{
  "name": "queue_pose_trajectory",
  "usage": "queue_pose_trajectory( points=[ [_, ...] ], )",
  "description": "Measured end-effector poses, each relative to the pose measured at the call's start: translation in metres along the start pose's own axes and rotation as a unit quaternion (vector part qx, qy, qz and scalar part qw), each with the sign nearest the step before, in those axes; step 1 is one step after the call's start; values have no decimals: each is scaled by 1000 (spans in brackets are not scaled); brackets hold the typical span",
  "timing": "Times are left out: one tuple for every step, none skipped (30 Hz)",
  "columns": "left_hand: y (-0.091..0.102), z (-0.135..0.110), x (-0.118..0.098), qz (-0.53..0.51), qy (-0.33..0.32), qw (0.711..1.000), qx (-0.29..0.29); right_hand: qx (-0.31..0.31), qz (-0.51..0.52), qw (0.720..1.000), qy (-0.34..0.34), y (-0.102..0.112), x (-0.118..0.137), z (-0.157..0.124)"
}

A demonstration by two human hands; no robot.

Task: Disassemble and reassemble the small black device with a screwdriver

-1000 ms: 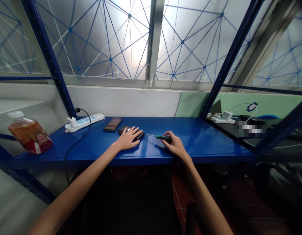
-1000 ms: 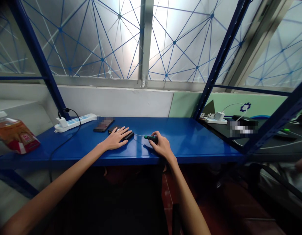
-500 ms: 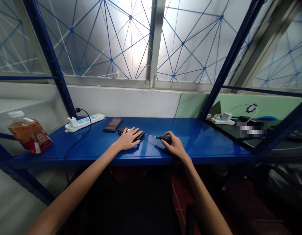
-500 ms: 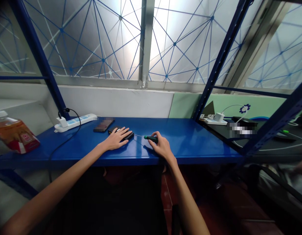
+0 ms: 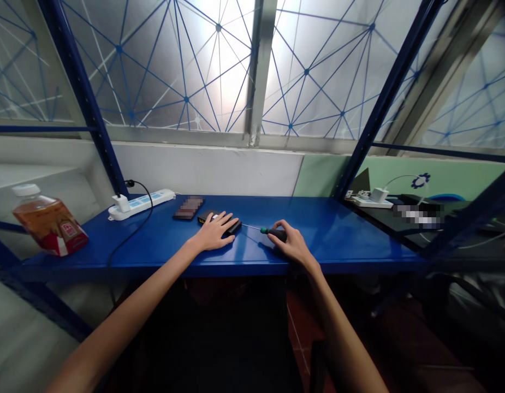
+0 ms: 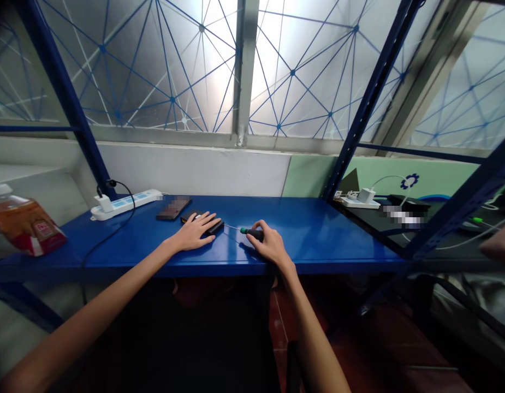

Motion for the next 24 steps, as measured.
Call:
queue_pose_trajectory(
  points=[
    [0, 0, 0, 0, 0, 1000, 0, -2, 5, 1000, 1, 0, -1, 0],
    [0, 0, 0, -1, -1, 1000, 1, -5, 7, 1000, 0, 0, -2, 0],
    [0, 0, 0, -2, -1, 1000, 1, -9, 8, 1000, -2, 0, -2, 1],
    [0, 0, 0, -3, -2, 1000, 2, -11, 7, 1000, -2, 0, -3, 1],
    [0, 0, 0, -4, -1, 1000, 2, -10, 4, 1000, -1, 0, -2, 1],
    [0, 0, 0, -6, -1, 1000, 3, -8, -1, 1000, 1, 0, -1, 1],
    [0, 0, 0, -6, 0, 1000, 4, -4, -7, 1000, 6, 0, 0, 1],
    [0, 0, -1, -7, 1, 1000, 5, 0, -11, 1000, 11, 0, 2, 1],
    [0, 0, -1, -6, 2, 1000, 5, 2, -14, 1000, 13, 0, 3, 1],
    [1, 0, -1, -6, 2, 1000, 5, 2, -16, 1000, 12, 0, 4, 1],
    [1, 0, -1, -5, 2, 1000, 4, 2, -16, 1000, 7, 1, 4, 1],
    [1, 0, -1, -5, 3, 1000, 3, 2, -15, 1000, 1, 1, 4, 1],
    [1, 0, -1, -5, 3, 1000, 3, 3, -13, 1000, -4, 1, 3, 0],
    [0, 0, -1, -4, 3, 1000, 4, 4, -10, 1000, -7, 1, 2, 0],
    [0, 1, 0, -4, 4, 1000, 5, 7, -6, 1000, -8, 1, 2, 0],
    [0, 1, 0, -4, 5, 1000, 7, 8, 0, 1000, -7, 0, 1, 0],
    [0, 1, 0, -5, 5, 1000, 11, 8, 7, 1000, -6, 0, 0, 0],
    [0, 1, 0, -5, 6, 1000, 14, 5, 14, 1000, -6, 0, -1, 0],
    [0, 1, 0, -6, 6, 1000, 16, 0, 19, 1000, -6, 0, -2, 0],
    [0, 1, 0, -7, 5, 1000, 17, -6, 22, 1000, -6, 0, -2, 0],
    [0, 1, -1, -8, 5, 1000, 17, -10, 24, 1000, -4, 1, -3, 0],
    [0, 1, -1, -8, 5, 1000, 17, -13, 23, 1000, -2, 1, -2, 0],
    [1, 1, -1, -9, 5, 1000, 16, -13, 18, 1000, 1, 1, -2, 1],
    [1, 0, -1, -9, 5, 1000, 16, -10, 12, 1000, 3, 0, -1, 1]
  ],
)
Point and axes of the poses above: each hand's wrist, its own z-axis towards the middle knuckle, its own y-axis out of the back of the hand, x = y × z, the point moved 6 cm from there along z, towards the middle knuckle, and after that the axes turned 6 degrees about y, right-handed, at the moved point
